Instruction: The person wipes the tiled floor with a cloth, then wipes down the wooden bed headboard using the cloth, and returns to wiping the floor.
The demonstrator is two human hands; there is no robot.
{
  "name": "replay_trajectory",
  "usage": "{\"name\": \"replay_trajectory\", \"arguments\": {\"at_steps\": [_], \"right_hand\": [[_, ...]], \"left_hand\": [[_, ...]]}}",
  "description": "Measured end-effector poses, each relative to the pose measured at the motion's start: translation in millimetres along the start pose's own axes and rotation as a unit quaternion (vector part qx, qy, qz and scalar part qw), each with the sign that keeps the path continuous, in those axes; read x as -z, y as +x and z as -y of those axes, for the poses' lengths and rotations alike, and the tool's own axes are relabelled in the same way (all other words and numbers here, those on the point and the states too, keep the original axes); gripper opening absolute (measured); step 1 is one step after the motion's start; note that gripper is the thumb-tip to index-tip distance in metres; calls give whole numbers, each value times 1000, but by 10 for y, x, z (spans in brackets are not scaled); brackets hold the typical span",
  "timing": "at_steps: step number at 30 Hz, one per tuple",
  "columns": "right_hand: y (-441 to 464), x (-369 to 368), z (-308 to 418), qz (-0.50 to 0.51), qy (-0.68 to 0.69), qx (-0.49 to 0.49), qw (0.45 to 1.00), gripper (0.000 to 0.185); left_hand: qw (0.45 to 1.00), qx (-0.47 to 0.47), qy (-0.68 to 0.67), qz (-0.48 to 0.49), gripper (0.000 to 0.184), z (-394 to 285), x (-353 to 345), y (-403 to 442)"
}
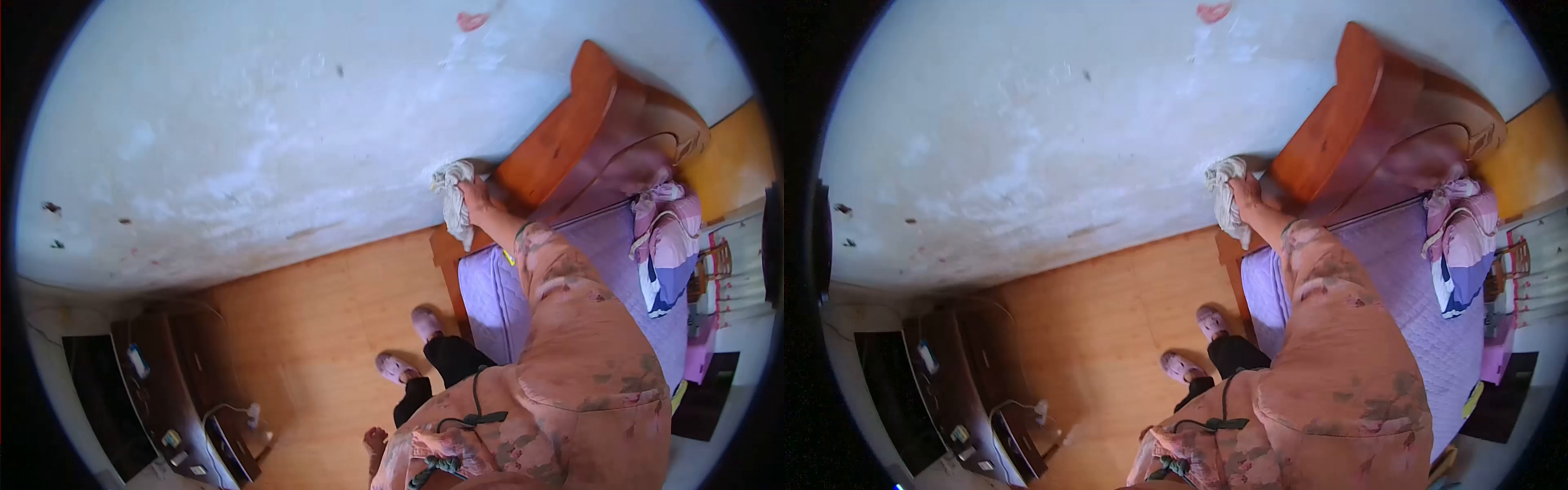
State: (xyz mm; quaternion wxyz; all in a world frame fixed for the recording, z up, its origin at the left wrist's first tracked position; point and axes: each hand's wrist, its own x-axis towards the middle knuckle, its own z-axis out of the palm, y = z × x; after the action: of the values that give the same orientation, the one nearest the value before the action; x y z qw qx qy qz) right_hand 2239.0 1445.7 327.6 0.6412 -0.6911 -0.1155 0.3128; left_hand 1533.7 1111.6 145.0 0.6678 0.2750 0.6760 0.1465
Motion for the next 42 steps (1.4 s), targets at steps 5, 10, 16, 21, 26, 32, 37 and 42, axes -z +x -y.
{"name": "replay_trajectory", "arguments": {"at_steps": [5,10,16,21,26,32,37,42], "right_hand": [[-927,-205,1023,46,66,-55,995,29],[-1698,-203,1789,179,39,-27,983,26],[-2164,-57,3228,230,1,258,938,34],[-2305,406,4432,-31,-390,506,768,41],[-1609,579,4276,-165,-573,508,621,38],[-1819,618,4346,-151,-506,522,670,43],[-1789,758,4188,-201,-448,532,690,47],[-1453,843,4143,-194,-370,542,729,48]], "left_hand": [[973,-26,221,-70,25,-450,243,114],[948,-75,305,-51,21,-852,531,350],[997,22,71,-4,14,-1453,645,615],[998,30,48,12,11,-1731,710,598],[991,-22,129,33,11,-2115,347,744],[984,-44,167,46,13,-2624,118,876],[981,-56,179,43,14,-2784,235,795],[990,-47,129,0,16,-2329,457,497]]}}
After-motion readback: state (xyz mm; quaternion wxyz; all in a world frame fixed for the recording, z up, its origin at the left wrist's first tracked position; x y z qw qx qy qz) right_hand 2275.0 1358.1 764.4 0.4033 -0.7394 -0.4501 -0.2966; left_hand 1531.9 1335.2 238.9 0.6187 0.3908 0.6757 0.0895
